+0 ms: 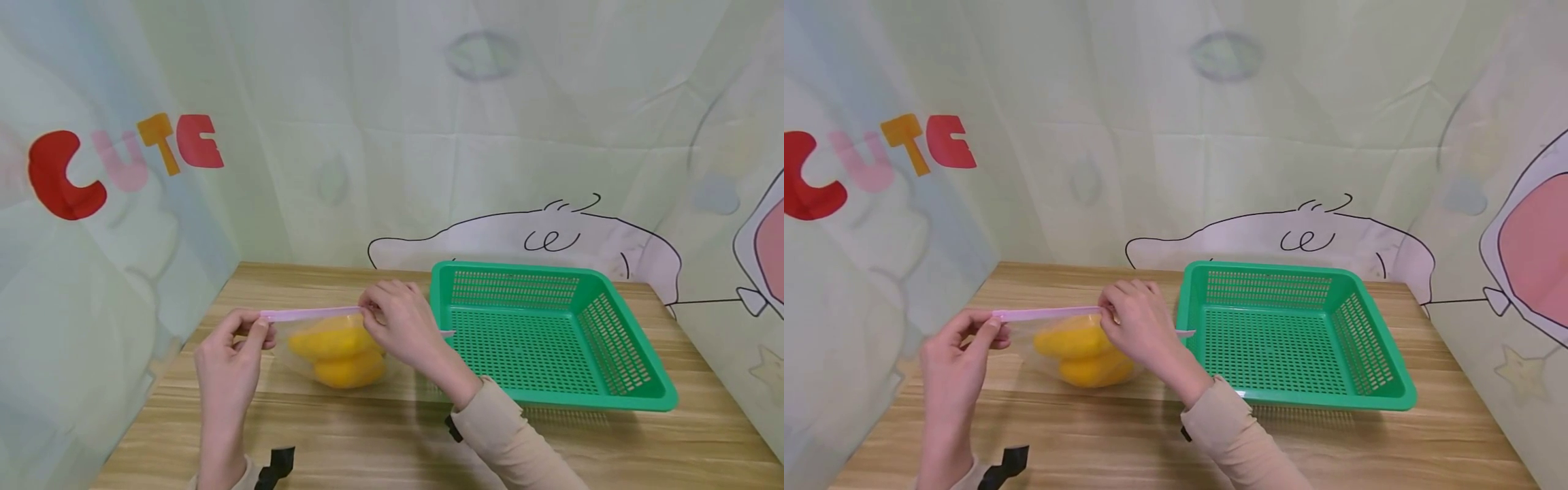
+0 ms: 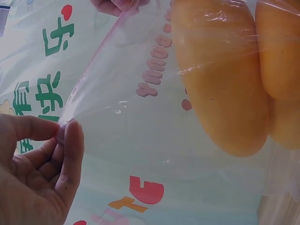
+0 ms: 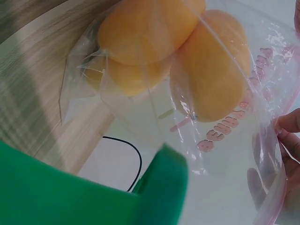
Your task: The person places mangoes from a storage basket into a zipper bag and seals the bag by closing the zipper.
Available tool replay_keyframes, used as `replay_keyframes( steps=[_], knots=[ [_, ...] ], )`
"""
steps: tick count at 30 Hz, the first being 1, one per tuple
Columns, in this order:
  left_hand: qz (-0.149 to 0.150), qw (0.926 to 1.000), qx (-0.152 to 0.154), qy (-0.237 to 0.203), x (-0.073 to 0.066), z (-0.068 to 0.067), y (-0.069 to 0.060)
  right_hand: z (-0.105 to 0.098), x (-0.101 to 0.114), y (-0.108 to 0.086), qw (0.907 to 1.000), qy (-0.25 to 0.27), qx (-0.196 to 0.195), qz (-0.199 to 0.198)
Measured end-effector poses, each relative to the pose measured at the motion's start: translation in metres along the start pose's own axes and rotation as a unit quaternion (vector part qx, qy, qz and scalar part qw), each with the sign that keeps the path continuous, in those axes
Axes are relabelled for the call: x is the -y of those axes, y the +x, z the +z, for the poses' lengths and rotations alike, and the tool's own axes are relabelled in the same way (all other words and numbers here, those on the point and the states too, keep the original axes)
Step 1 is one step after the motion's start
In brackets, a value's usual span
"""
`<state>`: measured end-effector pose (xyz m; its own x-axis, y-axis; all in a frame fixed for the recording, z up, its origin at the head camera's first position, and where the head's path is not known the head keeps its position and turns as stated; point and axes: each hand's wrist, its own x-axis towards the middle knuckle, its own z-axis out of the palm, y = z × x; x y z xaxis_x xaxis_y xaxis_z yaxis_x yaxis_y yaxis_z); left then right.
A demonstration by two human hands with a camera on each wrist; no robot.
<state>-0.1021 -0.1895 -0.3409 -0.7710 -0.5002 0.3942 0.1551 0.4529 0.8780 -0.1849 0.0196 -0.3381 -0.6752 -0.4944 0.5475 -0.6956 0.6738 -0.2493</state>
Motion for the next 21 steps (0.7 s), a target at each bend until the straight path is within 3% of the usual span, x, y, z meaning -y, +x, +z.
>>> replay_keyframes(
  steps=[21],
  knots=[
    [-0.001,1.0000,-0.002,0.001,-0.0046,-0.0003,-0.0010,-0.0003,-0.0031,-0.0024,0.9999,-0.005,-0.009,0.002]
  ],
)
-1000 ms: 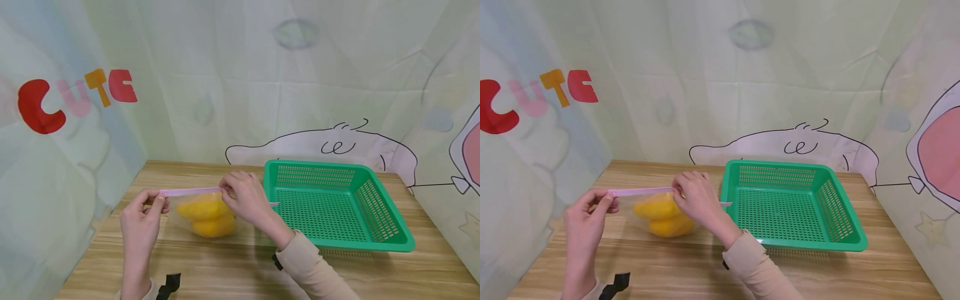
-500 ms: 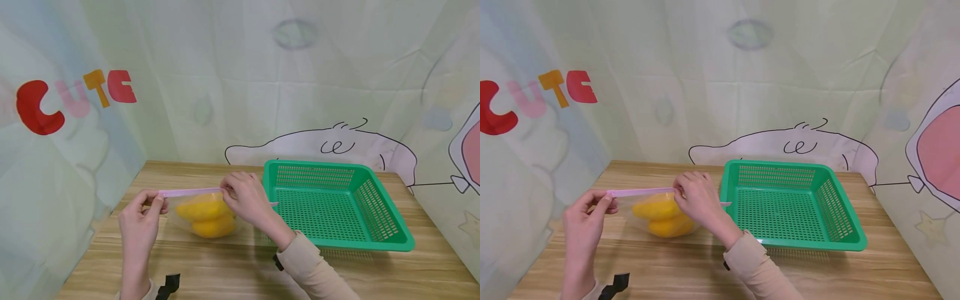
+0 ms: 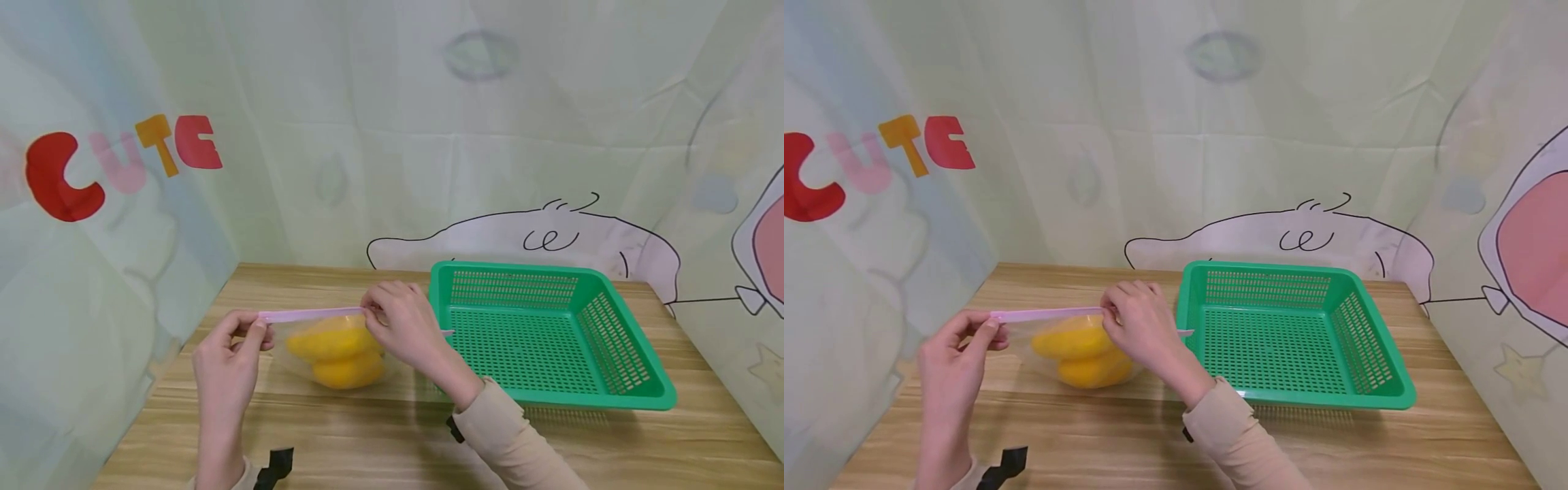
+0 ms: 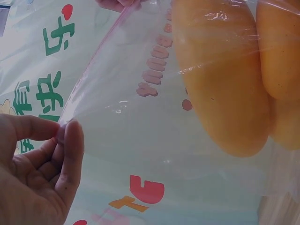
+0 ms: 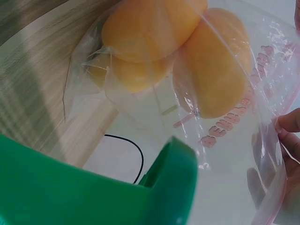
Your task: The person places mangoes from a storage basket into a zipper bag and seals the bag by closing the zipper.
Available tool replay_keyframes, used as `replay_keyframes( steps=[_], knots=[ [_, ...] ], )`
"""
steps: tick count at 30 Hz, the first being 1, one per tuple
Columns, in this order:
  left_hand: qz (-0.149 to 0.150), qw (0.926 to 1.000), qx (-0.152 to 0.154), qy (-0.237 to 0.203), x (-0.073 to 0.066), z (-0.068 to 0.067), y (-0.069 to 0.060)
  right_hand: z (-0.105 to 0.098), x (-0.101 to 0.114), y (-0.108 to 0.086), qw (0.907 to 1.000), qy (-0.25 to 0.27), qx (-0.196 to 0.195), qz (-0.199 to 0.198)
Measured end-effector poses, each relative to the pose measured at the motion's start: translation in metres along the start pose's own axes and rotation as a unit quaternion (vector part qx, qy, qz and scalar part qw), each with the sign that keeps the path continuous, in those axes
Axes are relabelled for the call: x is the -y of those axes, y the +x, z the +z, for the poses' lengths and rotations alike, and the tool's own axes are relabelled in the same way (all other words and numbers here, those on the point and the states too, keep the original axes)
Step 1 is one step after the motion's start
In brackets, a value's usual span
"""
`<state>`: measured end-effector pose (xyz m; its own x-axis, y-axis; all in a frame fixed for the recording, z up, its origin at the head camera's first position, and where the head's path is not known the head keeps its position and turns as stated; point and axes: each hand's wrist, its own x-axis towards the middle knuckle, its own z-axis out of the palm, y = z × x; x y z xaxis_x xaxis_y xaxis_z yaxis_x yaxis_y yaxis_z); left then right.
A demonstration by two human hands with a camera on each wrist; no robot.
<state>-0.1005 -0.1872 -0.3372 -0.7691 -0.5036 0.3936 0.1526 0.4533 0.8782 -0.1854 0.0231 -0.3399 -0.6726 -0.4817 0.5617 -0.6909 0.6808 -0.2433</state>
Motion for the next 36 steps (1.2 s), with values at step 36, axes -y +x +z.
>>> replay_keyframes(
  steps=[36],
  knots=[
    [-0.001,1.0000,-0.001,0.003,0.0018,0.0012,0.0005,-0.0023,-0.0043,-0.0054,0.9997,0.004,0.008,0.025]
  ],
)
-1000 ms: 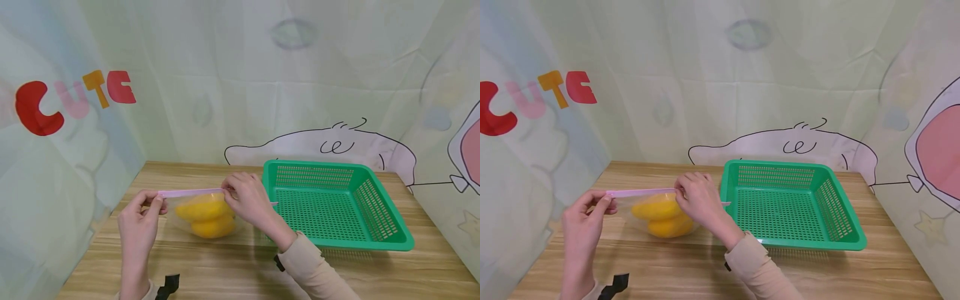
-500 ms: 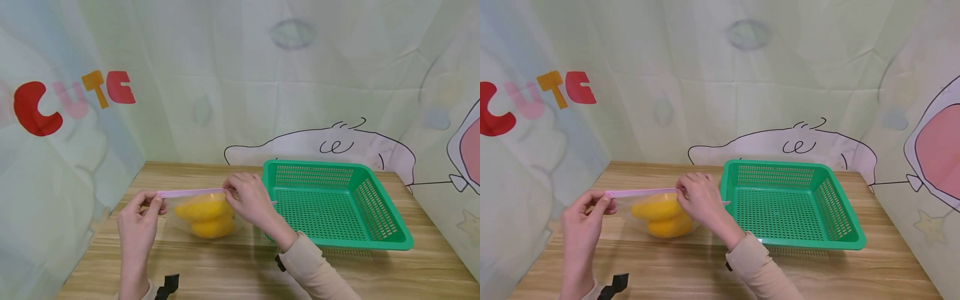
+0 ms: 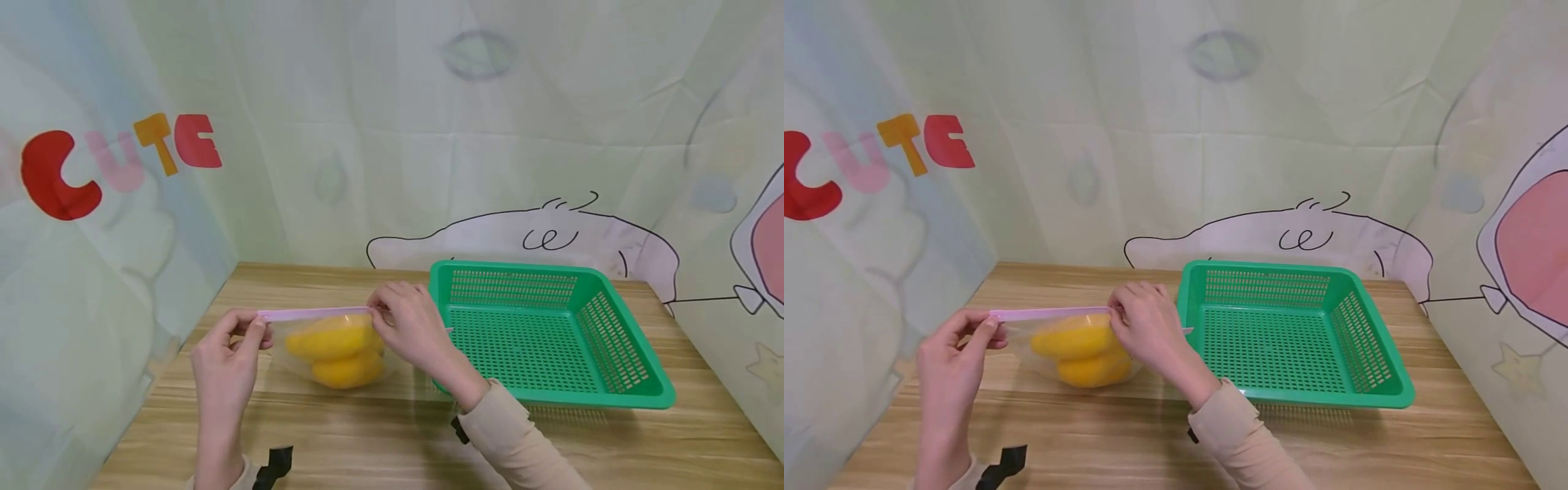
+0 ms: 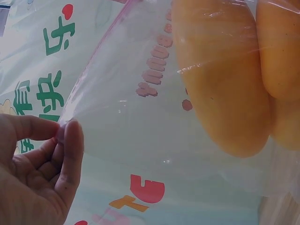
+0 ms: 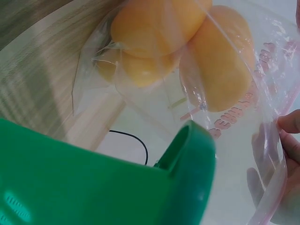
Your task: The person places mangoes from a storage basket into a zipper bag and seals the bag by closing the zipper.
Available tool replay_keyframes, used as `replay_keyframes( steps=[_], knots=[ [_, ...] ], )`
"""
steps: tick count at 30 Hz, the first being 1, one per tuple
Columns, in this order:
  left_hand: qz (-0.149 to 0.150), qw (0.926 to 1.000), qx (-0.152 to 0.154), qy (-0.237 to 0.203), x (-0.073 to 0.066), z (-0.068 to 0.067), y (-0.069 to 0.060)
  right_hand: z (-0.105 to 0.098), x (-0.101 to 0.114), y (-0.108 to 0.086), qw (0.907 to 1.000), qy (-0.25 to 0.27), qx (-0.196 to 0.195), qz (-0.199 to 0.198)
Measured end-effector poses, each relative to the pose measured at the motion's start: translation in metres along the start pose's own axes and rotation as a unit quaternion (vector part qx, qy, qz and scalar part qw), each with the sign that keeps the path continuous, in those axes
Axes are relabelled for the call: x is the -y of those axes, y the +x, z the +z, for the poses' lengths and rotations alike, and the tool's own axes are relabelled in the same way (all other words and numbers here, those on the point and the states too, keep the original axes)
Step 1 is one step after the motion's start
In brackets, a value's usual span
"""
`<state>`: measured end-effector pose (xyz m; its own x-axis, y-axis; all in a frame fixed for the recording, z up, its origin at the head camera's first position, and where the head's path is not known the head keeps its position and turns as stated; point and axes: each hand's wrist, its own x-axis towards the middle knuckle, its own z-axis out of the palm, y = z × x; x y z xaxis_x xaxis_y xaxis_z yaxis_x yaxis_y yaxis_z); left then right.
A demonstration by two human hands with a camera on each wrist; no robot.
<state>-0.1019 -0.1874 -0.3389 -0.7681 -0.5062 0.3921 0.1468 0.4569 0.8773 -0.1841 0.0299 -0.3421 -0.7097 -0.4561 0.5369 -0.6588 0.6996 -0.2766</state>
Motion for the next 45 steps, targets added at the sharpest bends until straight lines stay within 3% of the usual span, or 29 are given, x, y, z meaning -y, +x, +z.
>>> replay_keyframes(
  steps=[6,45],
  knots=[
    [0.011,0.9999,-0.005,0.006,0.0004,-0.0002,0.0004,-0.0004,0.0006,-0.0006,0.9999,-0.005,0.003,0.011],
    [0.005,1.0000,-0.007,0.005,0.0000,0.0016,-0.0002,-0.0024,-0.0063,-0.0074,1.0000,-0.003,-0.002,0.008]
  ],
)
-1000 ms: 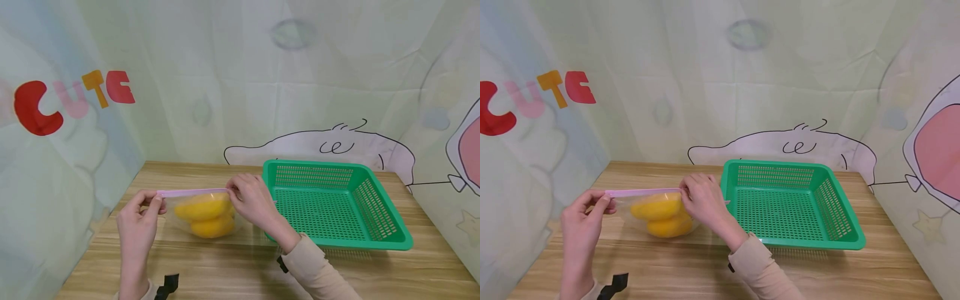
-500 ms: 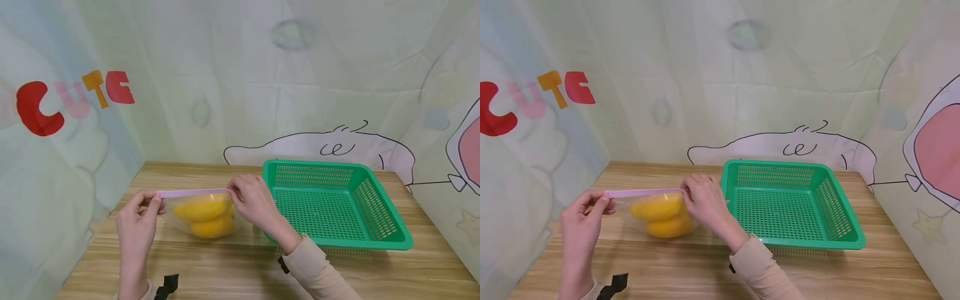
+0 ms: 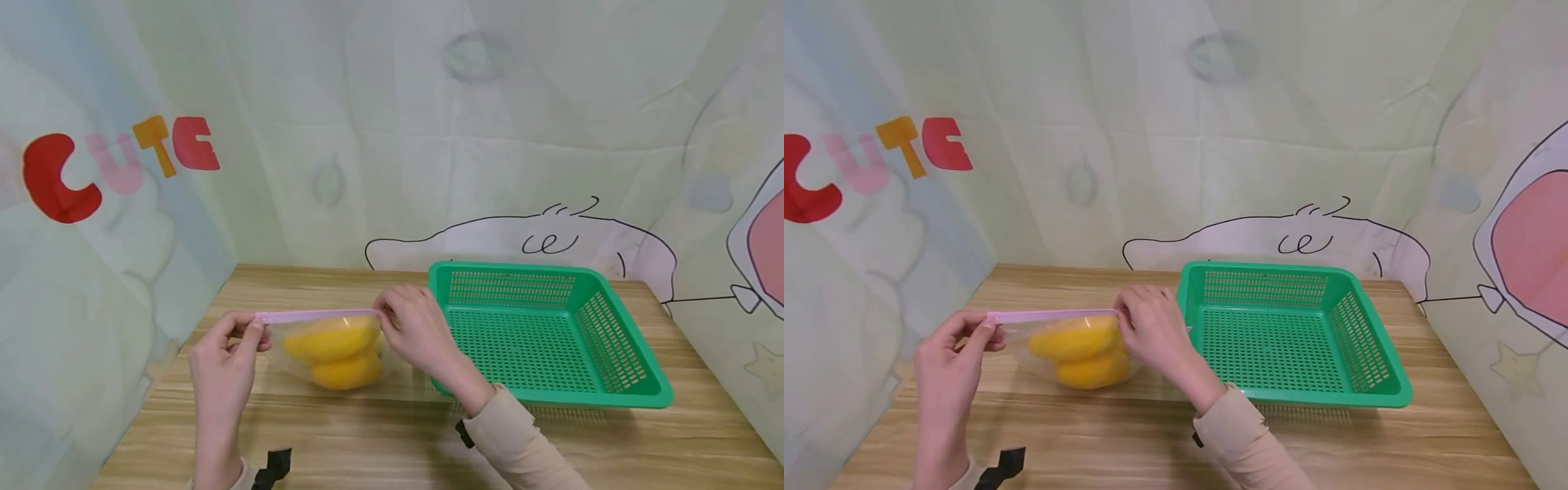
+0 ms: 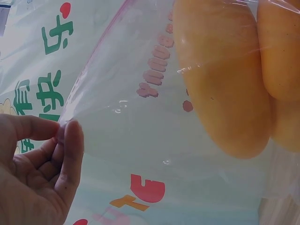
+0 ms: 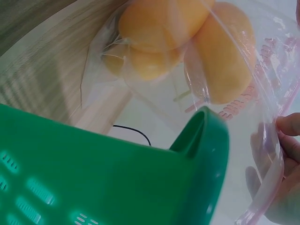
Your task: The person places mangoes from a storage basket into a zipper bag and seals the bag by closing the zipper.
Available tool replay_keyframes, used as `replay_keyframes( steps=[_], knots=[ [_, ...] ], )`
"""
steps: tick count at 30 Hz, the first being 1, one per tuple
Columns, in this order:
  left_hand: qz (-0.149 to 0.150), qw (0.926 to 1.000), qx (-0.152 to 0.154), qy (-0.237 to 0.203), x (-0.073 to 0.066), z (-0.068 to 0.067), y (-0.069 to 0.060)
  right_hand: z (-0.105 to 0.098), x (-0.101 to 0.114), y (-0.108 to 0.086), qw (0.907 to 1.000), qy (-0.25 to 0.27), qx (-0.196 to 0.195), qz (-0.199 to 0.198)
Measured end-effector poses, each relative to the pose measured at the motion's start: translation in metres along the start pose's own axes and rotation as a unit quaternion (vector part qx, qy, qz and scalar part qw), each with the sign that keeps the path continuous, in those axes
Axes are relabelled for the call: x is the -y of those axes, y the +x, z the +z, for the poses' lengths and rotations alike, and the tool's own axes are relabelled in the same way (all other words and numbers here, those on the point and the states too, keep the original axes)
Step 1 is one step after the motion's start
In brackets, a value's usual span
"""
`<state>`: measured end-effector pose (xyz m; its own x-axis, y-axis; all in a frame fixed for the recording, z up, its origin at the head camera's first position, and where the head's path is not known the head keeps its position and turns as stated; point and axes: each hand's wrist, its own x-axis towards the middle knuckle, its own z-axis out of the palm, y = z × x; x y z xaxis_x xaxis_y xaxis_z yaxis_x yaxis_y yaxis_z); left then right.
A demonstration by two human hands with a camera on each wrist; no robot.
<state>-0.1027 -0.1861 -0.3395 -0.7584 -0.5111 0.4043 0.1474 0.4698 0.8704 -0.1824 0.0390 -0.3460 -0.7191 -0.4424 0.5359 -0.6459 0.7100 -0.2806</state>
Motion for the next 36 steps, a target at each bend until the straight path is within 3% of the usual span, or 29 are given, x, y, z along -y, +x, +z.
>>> replay_keyframes(
  steps=[36],
  knots=[
    [0.000,1.0000,0.003,0.010,0.0011,-0.0009,-0.0011,-0.0064,-0.0079,-0.0062,0.9999,-0.006,-0.009,-0.013]
  ],
)
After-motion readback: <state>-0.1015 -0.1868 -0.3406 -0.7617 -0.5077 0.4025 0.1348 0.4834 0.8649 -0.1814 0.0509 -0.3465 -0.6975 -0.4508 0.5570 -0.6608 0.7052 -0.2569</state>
